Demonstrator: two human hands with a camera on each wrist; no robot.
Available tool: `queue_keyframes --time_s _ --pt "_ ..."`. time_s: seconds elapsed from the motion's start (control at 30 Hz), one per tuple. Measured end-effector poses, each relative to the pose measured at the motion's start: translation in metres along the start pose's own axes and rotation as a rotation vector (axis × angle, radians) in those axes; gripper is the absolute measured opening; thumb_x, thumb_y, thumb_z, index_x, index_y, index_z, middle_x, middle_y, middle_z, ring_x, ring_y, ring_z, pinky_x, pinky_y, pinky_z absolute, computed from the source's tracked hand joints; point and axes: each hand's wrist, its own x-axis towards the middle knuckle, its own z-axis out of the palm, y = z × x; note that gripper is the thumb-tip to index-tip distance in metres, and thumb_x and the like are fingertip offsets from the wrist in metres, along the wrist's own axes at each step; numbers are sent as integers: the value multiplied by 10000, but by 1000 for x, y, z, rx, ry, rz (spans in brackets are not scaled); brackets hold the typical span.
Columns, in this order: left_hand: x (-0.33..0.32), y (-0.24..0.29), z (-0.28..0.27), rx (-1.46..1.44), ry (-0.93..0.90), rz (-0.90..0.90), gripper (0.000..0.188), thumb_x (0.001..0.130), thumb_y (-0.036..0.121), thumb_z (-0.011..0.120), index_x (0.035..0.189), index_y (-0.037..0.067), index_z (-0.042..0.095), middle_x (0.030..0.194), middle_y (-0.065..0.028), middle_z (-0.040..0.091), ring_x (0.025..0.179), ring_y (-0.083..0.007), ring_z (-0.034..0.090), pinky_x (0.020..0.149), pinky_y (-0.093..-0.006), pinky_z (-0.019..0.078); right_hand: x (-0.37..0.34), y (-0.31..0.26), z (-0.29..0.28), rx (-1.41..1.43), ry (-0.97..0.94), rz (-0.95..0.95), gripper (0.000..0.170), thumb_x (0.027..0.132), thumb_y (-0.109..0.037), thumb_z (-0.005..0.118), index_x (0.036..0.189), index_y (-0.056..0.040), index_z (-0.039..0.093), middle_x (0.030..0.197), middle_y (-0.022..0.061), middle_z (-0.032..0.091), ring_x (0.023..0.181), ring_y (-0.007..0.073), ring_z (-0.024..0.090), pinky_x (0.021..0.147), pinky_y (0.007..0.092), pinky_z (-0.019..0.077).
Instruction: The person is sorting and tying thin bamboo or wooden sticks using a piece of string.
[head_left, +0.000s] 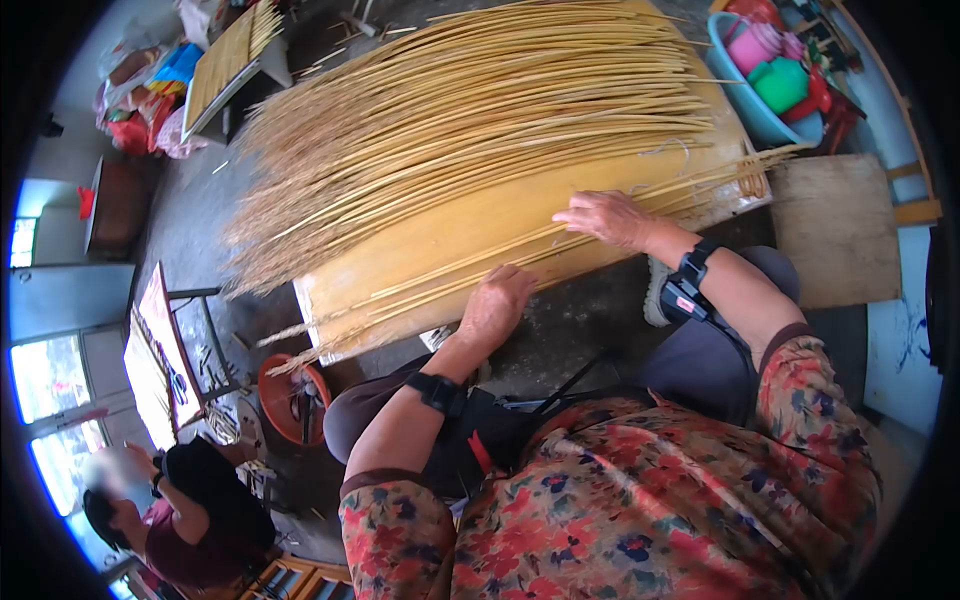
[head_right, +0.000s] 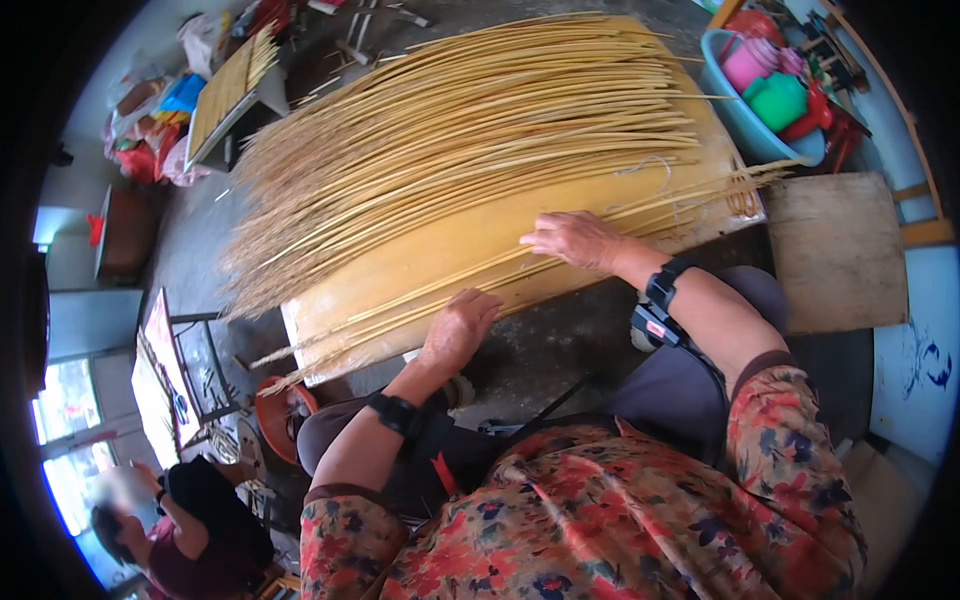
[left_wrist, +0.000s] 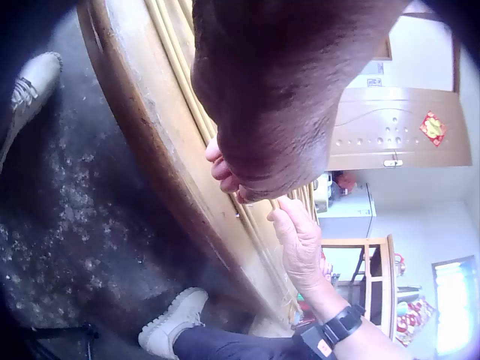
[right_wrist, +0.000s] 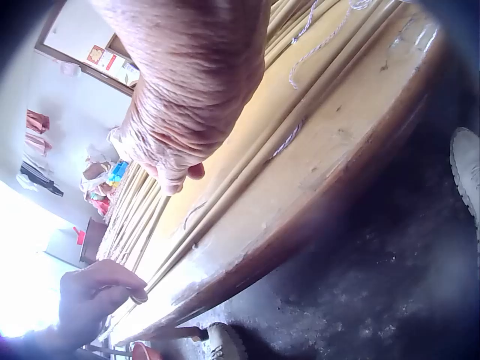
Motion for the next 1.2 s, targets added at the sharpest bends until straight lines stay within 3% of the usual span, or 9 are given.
queue_keyframes --time_s 0.1,0.17,0.67,0.97,1.03,1.2 --pt "-2 1 3 -17 -46 12 112 767 86 566 858 30 596 784 -138 560 763 -320 547 682 -379 448 -2 3 9 38 50 -11 245 809 -237 520 1006 -105 581 826 78 510 772 247 548 640 343 460" --pt "0 3 6 -46 -82 -3 114 765 79 567 864 29 594 787 -139 563 768 -319 548 689 -376 448 -9 3 7 44 -16 4 251 806 -243 523 1010 -109 581 826 73 513 791 243 548 647 337 460" --pt "13 -10 6 61 -49 1 198 760 53 560 957 44 560 861 -139 540 809 -327 539 690 -385 456 -15 4 21 -33 120 -65 227 776 -231 555 973 -123 585 781 51 499 756 206 544 638 319 466" --pt "14 -15 9 91 -78 -29 171 771 73 538 941 51 540 847 -133 522 825 -322 526 712 -386 448 -10 0 20 -27 140 -62 223 753 -182 585 965 -117 566 748 52 480 738 213 528 626 321 461" --pt "15 -15 8 61 -43 -8 70 762 91 510 825 60 509 805 -134 496 803 -327 524 679 -411 452 -10 0 21 -21 142 -71 220 754 -181 584 964 -116 566 746 52 480 736 214 527 624 322 460" --pt "14 -13 6 47 -37 -32 75 768 98 516 830 57 510 807 -136 497 806 -327 523 680 -413 451 -10 0 21 -35 128 -59 226 757 -172 581 975 -115 566 752 51 481 738 214 528 627 322 460"
